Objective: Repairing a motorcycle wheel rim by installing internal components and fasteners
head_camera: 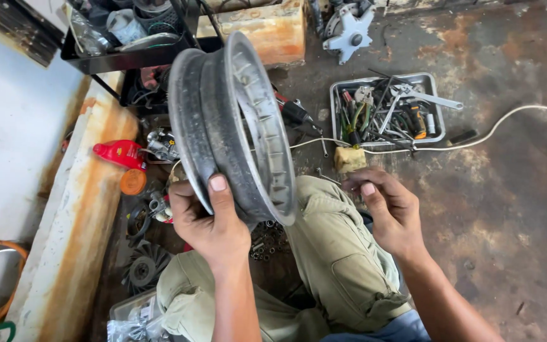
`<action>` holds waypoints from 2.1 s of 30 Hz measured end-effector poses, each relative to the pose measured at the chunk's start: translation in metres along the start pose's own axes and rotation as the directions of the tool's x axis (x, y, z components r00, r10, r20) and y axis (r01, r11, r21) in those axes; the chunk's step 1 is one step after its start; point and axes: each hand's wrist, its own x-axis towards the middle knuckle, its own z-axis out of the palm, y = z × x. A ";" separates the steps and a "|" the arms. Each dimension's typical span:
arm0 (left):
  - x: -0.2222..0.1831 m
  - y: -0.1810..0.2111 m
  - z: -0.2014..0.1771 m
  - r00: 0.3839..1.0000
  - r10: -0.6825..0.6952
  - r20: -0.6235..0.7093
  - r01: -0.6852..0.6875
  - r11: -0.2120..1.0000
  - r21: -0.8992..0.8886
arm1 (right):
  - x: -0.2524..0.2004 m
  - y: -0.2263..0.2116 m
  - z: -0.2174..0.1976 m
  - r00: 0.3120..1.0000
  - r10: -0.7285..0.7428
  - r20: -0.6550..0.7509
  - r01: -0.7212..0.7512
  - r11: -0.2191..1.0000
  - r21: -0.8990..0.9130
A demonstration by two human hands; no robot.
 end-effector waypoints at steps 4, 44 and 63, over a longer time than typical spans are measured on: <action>-0.010 -0.004 0.002 1.000 -0.009 0.003 0.010 1.000 -0.011 | -0.007 -0.002 0.000 1.000 0.030 0.000 -0.030 1.000 0.000; -0.146 -0.038 0.119 0.740 -0.549 0.388 0.593 0.805 0.008 | -0.084 0.109 -0.126 0.570 0.580 -0.582 -0.422 0.815 0.398; -0.160 -0.020 0.130 0.731 -0.571 0.374 0.548 0.817 0.177 | -0.190 0.211 -0.187 0.429 0.570 -0.701 -0.713 0.690 0.124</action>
